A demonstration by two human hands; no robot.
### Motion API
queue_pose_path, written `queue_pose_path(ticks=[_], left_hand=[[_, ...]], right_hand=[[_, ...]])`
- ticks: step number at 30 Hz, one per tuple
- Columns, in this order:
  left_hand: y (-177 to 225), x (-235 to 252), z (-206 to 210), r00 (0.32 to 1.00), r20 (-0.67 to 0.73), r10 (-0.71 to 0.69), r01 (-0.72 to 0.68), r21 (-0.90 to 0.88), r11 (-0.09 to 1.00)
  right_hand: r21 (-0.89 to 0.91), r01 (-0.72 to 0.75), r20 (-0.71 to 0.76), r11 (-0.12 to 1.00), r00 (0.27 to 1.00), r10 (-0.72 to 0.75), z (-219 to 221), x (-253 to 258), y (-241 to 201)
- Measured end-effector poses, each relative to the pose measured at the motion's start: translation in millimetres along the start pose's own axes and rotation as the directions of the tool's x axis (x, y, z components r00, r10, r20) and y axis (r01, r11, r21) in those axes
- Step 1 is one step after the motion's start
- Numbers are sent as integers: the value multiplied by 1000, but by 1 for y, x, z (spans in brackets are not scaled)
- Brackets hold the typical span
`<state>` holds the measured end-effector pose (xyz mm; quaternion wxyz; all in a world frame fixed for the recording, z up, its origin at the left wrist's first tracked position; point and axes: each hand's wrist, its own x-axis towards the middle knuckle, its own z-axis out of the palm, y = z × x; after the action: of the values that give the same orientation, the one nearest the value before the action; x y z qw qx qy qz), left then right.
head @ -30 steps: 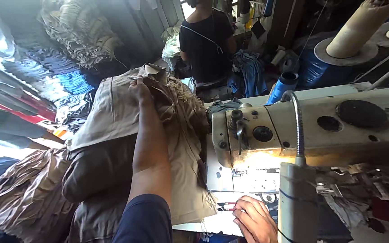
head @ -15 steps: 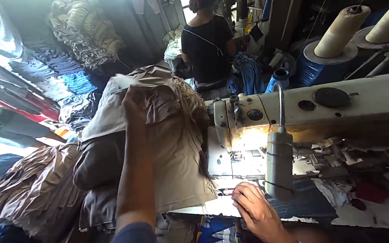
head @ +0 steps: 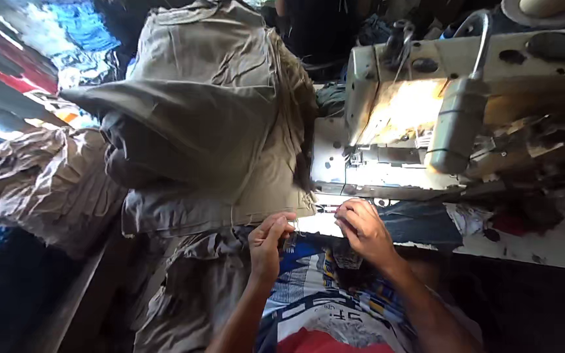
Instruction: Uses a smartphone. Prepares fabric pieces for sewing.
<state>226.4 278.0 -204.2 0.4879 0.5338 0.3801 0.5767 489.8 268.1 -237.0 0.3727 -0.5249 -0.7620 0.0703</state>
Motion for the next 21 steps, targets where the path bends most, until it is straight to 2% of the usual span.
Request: queue_pose_path(ticks=[1, 2, 3, 5, 6, 8, 10, 13, 16, 17, 19, 21], left_hand=[[6, 1, -9, 996, 12, 87, -87, 160, 983], [13, 6, -22, 982, 9, 186, -177, 355, 918], [17, 14, -39, 958, -11, 287, -234, 549, 803], [24, 41, -77, 912, -79, 402, -193, 783, 592], [28, 58, -95, 900, -154, 408, -114, 820, 561], [33, 95, -127, 859, -386, 335, 79, 748, 659], [31, 133, -147, 780, -594, 198, 228, 564, 794], [12, 172, -161, 698, -716, 15, 375, 383, 844], [7, 183, -161, 686, -721, -100, 331, 187, 925], [3, 184, -158, 688, -716, -118, 260, 91, 961], [1, 179, -152, 732, -666, -141, 129, -68, 989], [-2, 171, -148, 760, -644, -85, 91, -25, 996]], right_hand=[[-2, -1, 1, 1000, 1000, 1, 0, 0, 0], [-3, 0, 2, 1000, 1000, 0, 0, -1, 1], [-6, 0, 2, 1000, 1000, 0, 0, -2, 1], [-16, 5, -4, 1000, 1000, -5, 2, -3, 1], [-20, 8, -7, 1000, 1000, -8, 2, -2, 1], [-19, 10, -13, 1000, 1000, -10, 3, 0, 0], [-9, 11, -21, 1000, 1000, -12, 3, 2, 0], [7, 18, -20, 1000, 1000, -18, 5, 3, 0], [8, 28, -22, 1000, 999, -28, 4, 3, -2], [4, 31, -28, 1000, 999, -30, 4, 3, -3], [4, 34, -30, 999, 999, -34, 5, 4, -4], [3, 34, -30, 999, 999, -34, 5, 3, -3]])
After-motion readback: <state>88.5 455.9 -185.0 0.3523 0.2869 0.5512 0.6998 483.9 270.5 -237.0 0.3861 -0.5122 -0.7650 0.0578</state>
